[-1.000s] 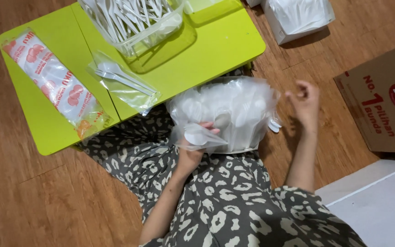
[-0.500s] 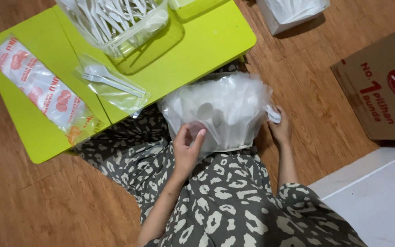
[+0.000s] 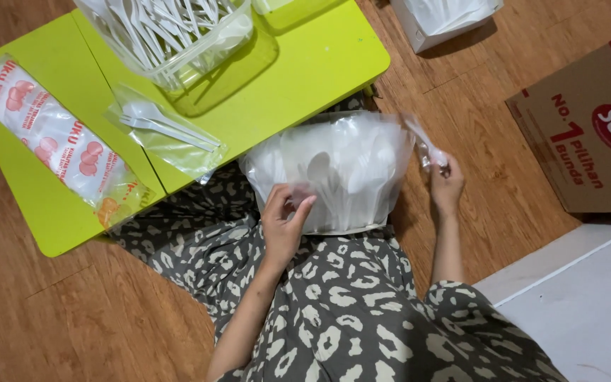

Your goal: The person is sorting plastic spoons and forks from containers and placing them into plastic bags while sitting on the floor.

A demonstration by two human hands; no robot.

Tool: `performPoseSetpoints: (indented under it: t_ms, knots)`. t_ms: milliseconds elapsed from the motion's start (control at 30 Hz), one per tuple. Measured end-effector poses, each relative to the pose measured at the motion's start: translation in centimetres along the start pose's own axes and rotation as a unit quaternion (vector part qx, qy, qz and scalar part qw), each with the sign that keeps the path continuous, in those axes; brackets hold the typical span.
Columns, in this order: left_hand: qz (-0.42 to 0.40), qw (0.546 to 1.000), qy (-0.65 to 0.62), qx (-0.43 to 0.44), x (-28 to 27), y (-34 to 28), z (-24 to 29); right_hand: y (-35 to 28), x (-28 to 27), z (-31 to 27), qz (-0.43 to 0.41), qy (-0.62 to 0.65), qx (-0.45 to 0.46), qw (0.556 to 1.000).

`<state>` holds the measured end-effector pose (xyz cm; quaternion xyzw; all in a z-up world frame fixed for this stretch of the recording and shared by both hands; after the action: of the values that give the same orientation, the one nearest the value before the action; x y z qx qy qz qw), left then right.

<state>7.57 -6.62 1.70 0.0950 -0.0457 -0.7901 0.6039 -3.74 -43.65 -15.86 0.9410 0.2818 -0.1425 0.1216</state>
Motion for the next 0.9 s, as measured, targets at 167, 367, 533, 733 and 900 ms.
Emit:
performPoseSetpoints:
  t_ms: [167, 367, 533, 733, 900]
  knots:
    - [-0.032, 0.994, 0.099, 0.021, 1.0, -0.7, -1.8, 2.8, -2.0, -2.2, 0.049, -0.039, -0.082, 0.995]
    - [-0.041, 0.981, 0.166, 0.096, 0.7, -1.2, 0.4, 7.8, -4.5, -1.5, 0.096, -0.075, -0.244, 0.962]
    - [-0.044, 0.992, 0.084, 0.081, 0.3, -1.8, 1.2, 4.7, -5.1, -14.1, 0.093, -0.060, -0.300, 0.948]
    - [0.090, 0.964, 0.103, 0.228, -1.3, -4.0, 3.3, 3.3, -6.0, -18.2, 0.104, -0.078, -0.298, 0.946]
    - [0.033, 0.960, 0.191, 0.201, 1.2, -2.5, 2.3, 2.4, -6.1, -19.5, 0.092, -0.047, -0.286, 0.953]
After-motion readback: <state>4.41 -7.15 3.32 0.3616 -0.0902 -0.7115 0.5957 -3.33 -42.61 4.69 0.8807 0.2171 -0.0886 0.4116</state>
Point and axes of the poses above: each hand's wrist, its own y-axis towards the middle knuckle, its own x-axis out of the palm, z = x × y, the point moved 5 cm from there along y, towards the middle knuckle, and after that the axes turned 1 degree about y, right-handed, at the moved point
